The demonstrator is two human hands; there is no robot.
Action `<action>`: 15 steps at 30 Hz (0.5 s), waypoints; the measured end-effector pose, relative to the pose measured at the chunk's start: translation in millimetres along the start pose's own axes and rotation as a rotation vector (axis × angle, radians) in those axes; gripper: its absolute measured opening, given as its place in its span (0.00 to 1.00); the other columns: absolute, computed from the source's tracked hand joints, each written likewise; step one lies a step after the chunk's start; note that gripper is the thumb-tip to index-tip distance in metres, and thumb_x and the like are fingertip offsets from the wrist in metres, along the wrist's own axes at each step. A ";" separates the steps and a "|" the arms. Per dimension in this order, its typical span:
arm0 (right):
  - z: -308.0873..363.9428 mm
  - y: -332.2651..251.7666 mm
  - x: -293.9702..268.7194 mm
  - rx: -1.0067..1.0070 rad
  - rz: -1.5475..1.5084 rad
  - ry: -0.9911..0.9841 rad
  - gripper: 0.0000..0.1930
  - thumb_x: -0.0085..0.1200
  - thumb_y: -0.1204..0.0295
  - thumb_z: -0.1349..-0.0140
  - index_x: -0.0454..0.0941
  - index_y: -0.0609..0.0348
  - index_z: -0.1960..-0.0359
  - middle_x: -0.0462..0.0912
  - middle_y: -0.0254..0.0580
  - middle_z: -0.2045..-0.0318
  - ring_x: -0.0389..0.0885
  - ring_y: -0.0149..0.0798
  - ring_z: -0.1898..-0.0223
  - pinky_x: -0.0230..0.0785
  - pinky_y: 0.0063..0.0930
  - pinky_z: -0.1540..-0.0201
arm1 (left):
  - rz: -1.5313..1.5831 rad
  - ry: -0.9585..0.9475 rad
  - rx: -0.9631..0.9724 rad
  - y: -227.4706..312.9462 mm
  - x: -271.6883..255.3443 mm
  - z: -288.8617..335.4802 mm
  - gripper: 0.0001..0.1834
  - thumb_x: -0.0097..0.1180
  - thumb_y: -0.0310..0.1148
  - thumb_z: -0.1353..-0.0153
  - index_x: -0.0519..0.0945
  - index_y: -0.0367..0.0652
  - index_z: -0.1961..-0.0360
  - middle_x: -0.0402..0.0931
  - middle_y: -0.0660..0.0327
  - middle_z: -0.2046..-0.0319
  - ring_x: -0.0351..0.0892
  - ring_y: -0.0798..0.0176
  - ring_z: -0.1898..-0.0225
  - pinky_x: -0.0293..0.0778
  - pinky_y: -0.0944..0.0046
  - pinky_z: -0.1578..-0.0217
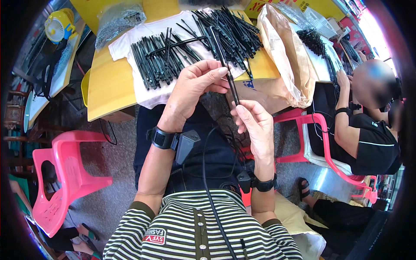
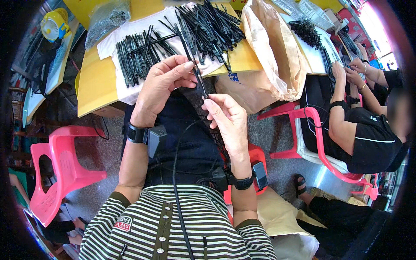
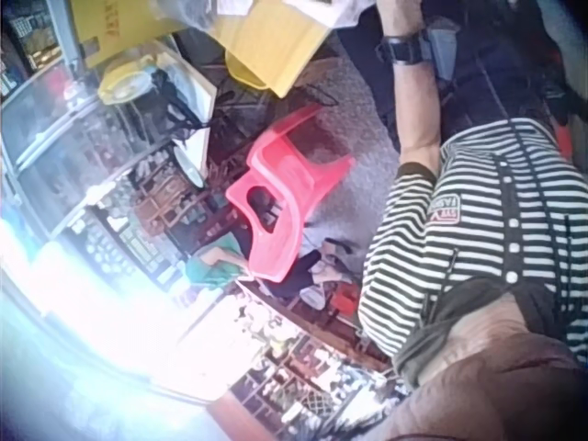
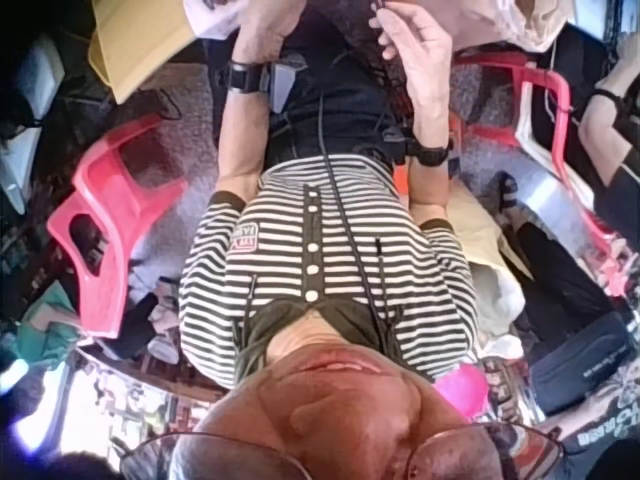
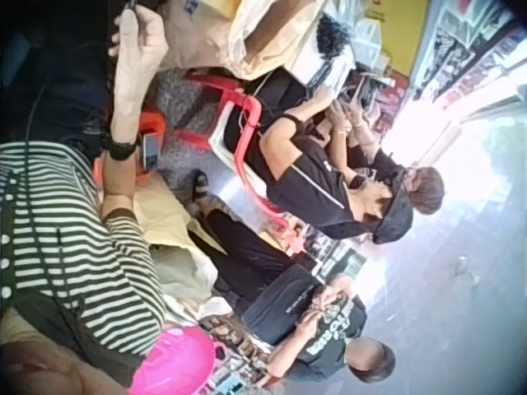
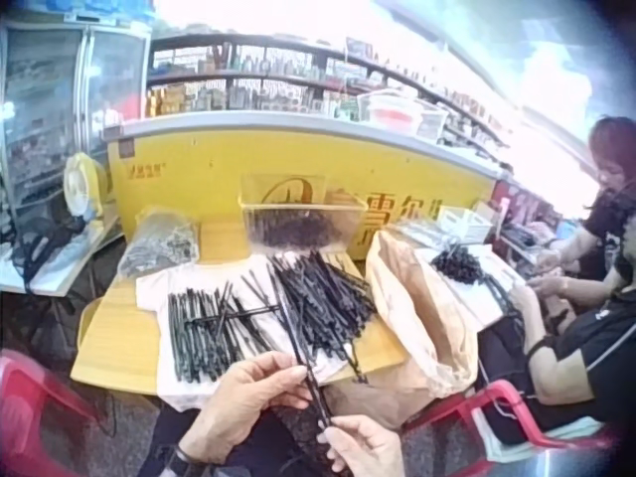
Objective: Bundling or preparing black cable ties at a workstation.
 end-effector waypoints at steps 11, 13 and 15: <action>0.8 2.5 -11.3 -0.020 0.068 0.127 0.08 0.53 0.69 0.38 0.77 0.59 0.62 0.78 0.30 0.75 0.70 0.18 0.78 0.64 0.12 0.77 | -0.112 -0.055 -0.020 -3.4 13.0 4.2 0.09 0.50 0.33 0.36 0.73 0.39 0.61 0.78 0.57 0.65 0.80 0.65 0.63 0.76 0.71 0.63; 2.2 1.7 -12.0 -0.002 0.081 0.115 0.08 0.54 0.69 0.39 0.77 0.59 0.62 0.78 0.30 0.75 0.70 0.18 0.78 0.65 0.13 0.77 | -0.123 -0.039 -0.013 0.5 15.5 5.6 0.08 0.49 0.33 0.36 0.73 0.40 0.62 0.78 0.57 0.65 0.79 0.66 0.64 0.75 0.72 0.64; 2.8 -2.1 -9.5 -0.014 0.121 0.057 0.09 0.54 0.69 0.39 0.77 0.59 0.61 0.78 0.30 0.76 0.71 0.19 0.78 0.65 0.13 0.77 | -0.204 -0.026 -0.038 5.2 15.7 7.6 0.07 0.49 0.32 0.36 0.73 0.40 0.63 0.78 0.57 0.66 0.79 0.67 0.65 0.75 0.73 0.64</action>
Point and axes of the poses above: each hand's wrist, its own z-axis away from the middle knuckle, its own x-axis out of the palm, y = z × x, the point moved 7 cm from there along -z, towards the middle knuckle
